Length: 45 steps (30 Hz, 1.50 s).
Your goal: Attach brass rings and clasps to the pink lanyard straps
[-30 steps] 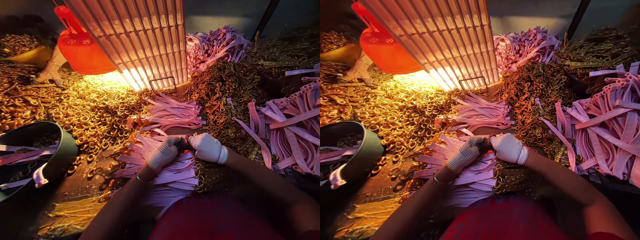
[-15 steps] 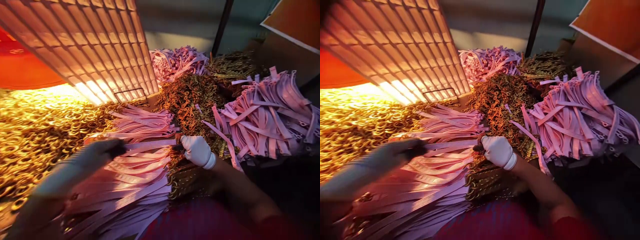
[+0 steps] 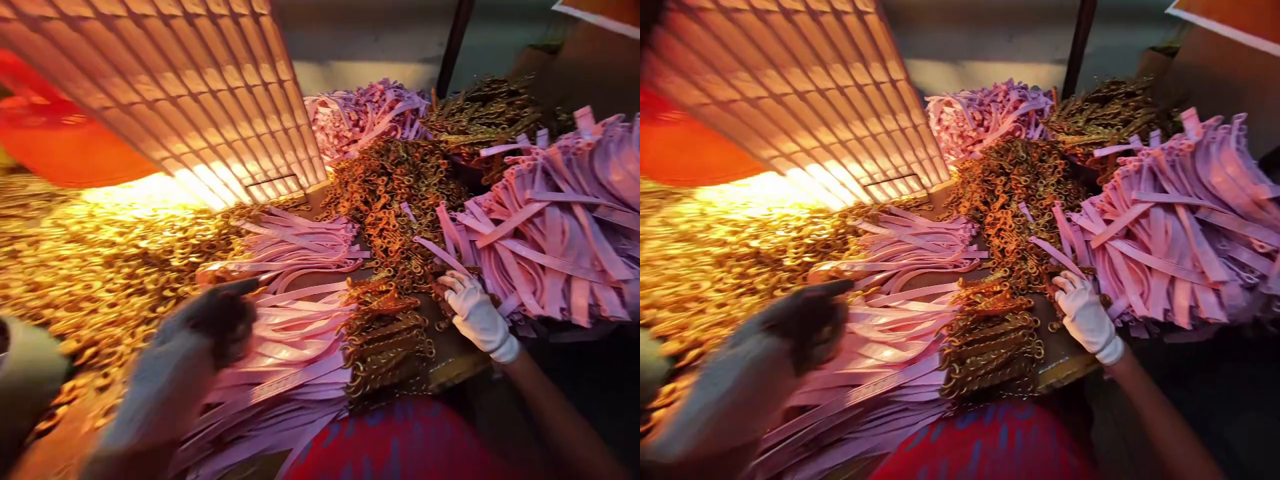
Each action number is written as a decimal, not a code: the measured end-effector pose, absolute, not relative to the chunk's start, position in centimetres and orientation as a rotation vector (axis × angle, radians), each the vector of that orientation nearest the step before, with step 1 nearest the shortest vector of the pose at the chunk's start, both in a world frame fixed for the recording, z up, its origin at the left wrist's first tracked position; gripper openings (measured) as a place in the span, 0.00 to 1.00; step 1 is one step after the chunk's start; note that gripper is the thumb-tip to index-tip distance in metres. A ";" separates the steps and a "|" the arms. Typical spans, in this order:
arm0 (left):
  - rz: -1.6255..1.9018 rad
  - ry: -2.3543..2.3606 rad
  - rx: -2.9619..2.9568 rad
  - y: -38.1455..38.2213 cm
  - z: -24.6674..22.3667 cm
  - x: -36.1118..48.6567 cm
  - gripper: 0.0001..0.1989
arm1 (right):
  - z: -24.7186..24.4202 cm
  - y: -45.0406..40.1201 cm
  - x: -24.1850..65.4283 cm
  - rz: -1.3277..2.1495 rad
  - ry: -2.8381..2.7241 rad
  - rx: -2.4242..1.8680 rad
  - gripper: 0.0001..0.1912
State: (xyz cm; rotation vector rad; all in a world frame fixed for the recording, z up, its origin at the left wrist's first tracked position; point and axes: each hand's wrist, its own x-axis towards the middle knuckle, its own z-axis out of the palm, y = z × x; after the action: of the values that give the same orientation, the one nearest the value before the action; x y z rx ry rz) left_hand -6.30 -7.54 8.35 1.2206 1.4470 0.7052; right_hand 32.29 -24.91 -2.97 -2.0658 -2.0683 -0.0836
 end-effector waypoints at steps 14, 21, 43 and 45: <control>0.426 0.776 0.752 -9.3 5.9 -0.8 0.21 | -2.0 -22.9 31.0 -0.106 -1.728 -1.711 0.16; 0.484 0.954 1.030 -10.1 6.1 -0.4 0.10 | 1.3 -18.3 22.7 0.602 -1.622 -1.369 0.19; 1.076 1.049 1.414 -10.8 3.7 2.6 0.12 | 3.6 -15.6 16.3 0.410 -1.799 -1.738 0.03; 1.023 1.031 1.479 -10.6 3.7 2.4 0.09 | 3.8 -15.6 16.2 0.313 -1.832 -1.839 0.06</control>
State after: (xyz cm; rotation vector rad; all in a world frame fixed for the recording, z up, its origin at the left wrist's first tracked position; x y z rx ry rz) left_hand 2.40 -10.63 3.68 1.4790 1.0307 1.0225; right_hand 16.15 -15.63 3.77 -1.8386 -1.8320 0.3127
